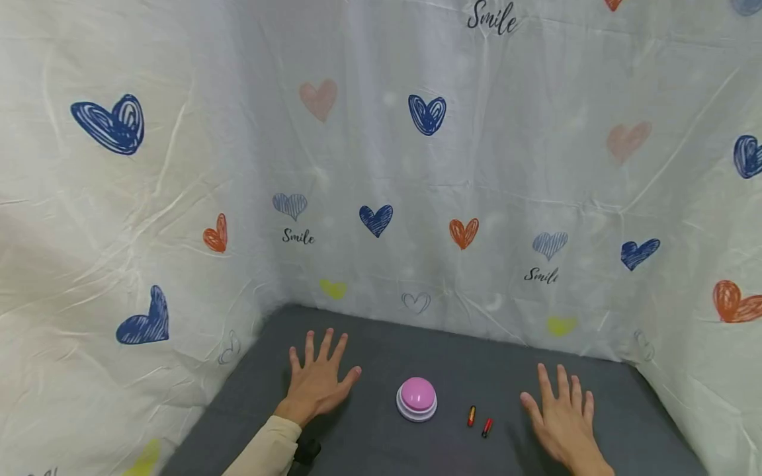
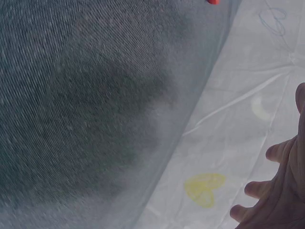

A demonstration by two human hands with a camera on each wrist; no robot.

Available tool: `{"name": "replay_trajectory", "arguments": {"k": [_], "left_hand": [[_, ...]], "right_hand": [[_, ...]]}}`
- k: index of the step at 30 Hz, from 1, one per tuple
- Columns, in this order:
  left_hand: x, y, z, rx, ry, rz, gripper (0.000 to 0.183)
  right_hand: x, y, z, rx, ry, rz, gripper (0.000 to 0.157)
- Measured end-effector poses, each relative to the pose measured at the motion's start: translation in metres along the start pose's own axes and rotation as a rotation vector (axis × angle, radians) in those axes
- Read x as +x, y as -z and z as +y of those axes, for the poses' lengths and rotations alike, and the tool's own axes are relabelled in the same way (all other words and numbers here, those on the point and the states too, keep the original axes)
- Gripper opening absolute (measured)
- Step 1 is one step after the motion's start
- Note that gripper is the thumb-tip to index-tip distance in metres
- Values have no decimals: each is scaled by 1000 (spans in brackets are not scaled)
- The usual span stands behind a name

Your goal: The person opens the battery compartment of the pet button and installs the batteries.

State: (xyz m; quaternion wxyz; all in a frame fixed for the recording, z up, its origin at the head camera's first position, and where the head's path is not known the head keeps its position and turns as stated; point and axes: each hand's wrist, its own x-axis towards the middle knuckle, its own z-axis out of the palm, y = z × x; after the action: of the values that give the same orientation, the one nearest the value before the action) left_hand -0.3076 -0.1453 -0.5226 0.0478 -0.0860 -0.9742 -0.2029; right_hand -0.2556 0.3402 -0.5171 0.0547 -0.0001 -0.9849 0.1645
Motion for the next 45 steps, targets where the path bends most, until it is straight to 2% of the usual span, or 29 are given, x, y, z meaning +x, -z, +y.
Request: {"name": "replay_trajectory", "arguments": {"k": [5,10,16,23,29,33,39,42,45], "left_hand": [[3,-2,1,-28,-22,28,86],[3,-1,3,-48,-44,18,88],[7,0,5,-85,-134,17,104],[12,1,13,-144,-197,5,113],[14,-1,24,-186,-230,-53,117],[18,-7,31,-197,-257,-89,115],[22,-20,40,-252,-339,-154,104],[24,-31,41,-260,-397,-172,98],[23,-36,45,-256,-406,-203,95]], "right_hand": [[1,2,-1,-6,38,45,81],[0,4,-6,-24,131,106,82],[-1,7,-18,42,222,115,90],[9,6,-37,108,254,66,100],[16,-8,-57,119,320,52,100],[23,-19,-69,132,341,1,98],[29,-35,-87,154,350,-60,94],[31,-44,-95,153,392,-63,88],[32,-52,-100,153,442,-75,82]]}}
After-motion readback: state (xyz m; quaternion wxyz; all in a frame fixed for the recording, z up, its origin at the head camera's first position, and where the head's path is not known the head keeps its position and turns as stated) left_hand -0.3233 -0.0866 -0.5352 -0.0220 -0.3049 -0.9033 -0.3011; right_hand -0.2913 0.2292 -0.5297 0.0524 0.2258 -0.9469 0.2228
